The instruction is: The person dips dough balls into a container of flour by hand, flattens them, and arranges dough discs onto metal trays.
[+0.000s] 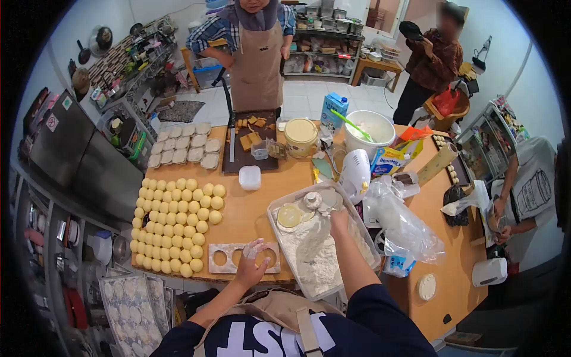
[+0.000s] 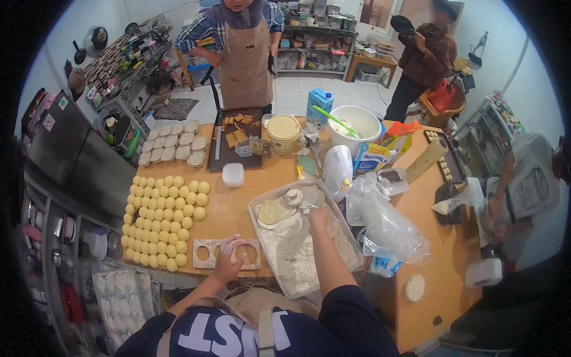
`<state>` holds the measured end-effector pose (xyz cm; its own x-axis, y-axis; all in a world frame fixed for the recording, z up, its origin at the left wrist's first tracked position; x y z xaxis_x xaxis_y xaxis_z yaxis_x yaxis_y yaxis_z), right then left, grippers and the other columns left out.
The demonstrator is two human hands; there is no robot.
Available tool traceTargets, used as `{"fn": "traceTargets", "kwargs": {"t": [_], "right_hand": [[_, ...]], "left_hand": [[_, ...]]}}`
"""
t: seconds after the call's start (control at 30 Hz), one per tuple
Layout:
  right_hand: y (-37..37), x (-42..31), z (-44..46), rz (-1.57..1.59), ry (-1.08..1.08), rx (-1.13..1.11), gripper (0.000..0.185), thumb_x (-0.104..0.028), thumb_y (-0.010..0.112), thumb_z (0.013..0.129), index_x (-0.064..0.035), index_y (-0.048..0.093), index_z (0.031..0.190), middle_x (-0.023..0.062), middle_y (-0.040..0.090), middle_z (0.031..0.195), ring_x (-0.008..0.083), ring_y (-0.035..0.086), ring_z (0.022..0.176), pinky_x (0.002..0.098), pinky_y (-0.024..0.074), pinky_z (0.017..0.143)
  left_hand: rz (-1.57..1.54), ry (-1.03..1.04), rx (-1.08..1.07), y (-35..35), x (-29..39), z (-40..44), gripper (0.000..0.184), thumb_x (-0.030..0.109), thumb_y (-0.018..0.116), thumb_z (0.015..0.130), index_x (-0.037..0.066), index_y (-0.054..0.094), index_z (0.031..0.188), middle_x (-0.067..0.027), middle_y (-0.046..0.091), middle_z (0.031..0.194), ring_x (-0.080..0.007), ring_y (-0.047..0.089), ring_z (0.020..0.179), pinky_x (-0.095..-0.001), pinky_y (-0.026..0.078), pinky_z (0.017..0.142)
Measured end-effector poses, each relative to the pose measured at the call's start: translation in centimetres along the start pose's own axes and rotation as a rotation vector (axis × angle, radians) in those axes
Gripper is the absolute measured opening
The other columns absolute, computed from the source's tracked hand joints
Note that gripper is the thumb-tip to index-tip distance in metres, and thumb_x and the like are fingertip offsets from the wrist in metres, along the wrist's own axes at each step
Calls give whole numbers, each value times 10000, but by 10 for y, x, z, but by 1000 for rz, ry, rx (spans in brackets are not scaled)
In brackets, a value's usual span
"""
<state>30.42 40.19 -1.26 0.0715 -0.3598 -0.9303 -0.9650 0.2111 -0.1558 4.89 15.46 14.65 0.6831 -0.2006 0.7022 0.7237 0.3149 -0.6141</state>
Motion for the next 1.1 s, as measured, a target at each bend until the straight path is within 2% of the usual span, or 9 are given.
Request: {"fn": "traceTargets", "kwargs": {"t": [0.2,0.33,0.5,0.63,0.73,0.83,0.9,1.03,1.1], "right_hand": [[5,-36,18,-611,-310,-138,311,-62,609,735,98,566,998,301,592,987,417,574,987,445,447,851],[-25,-59,-19,-859,-367,-171,427,-193,642,778,82,540,1088,302,566,1072,421,534,1053,456,416,907],[-14,14,-50,-923,-557,-87,596,-268,656,789,29,446,1261,275,475,1261,398,423,1207,464,320,1026],[26,6,-119,-960,-547,-334,617,-279,671,784,7,441,1280,253,472,1275,391,405,1230,442,304,1054],[30,-1,-169,-1153,-419,-829,634,-280,694,763,2,450,1275,239,478,1275,386,411,1229,435,320,1047],[3,-20,-175,-894,-768,-806,567,-295,691,758,-18,505,1216,233,517,1217,387,461,1165,439,362,1003],[-24,-25,-136,-1038,-763,-559,542,-242,683,757,-17,505,1217,206,521,1215,380,471,1148,451,370,981],[-71,-25,-63,-1088,-386,-245,488,-253,656,774,-4,526,1173,218,534,1182,375,490,1123,455,378,958],[-60,-11,-81,-1028,-527,-247,399,-198,637,779,9,539,1105,253,534,1131,392,490,1077,464,387,929]], "left_hand": [[80,-42,33,-17,-20,-24,364,124,644,796,45,547,1138,-174,509,1218,-365,448,1166,-446,363,985],[36,-133,72,-25,-33,-35,359,116,639,794,48,547,1135,-175,508,1216,-364,443,1167,-445,363,985],[61,-102,40,-21,-34,-31,359,110,640,790,52,549,1133,-175,505,1221,-363,452,1155,-445,363,986],[48,-58,42,-17,-25,-21,362,108,642,784,57,550,1130,-171,510,1217,-361,464,1140,-446,370,971],[51,-30,19,-14,-20,-18,361,101,640,779,58,554,1127,-170,514,1211,-361,470,1131,-447,377,956],[51,-13,20,-15,-20,-16,357,96,638,777,59,558,1122,-171,518,1206,-364,474,1127,-447,382,948],[58,-20,1,-11,-22,-19,352,97,638,778,59,559,1120,-172,519,1203,-367,473,1130,-447,383,951],[34,-17,-11,-9,-16,-17,346,95,635,780,62,559,1116,-173,520,1202,-371,469,1143,-448,386,959],[0,-26,-19,-6,-16,-15,346,92,634,781,65,559,1118,-173,520,1204,-371,466,1151,-448,387,962]]}}
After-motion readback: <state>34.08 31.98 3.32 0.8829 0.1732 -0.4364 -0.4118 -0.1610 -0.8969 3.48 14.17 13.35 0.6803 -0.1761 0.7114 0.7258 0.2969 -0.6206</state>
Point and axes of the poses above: each hand's wrist, its own z-axis towards the middle knuckle, its own y-axis out of the palm, x = y × z, the point moved 8 cm from there along z, towards the middle knuckle
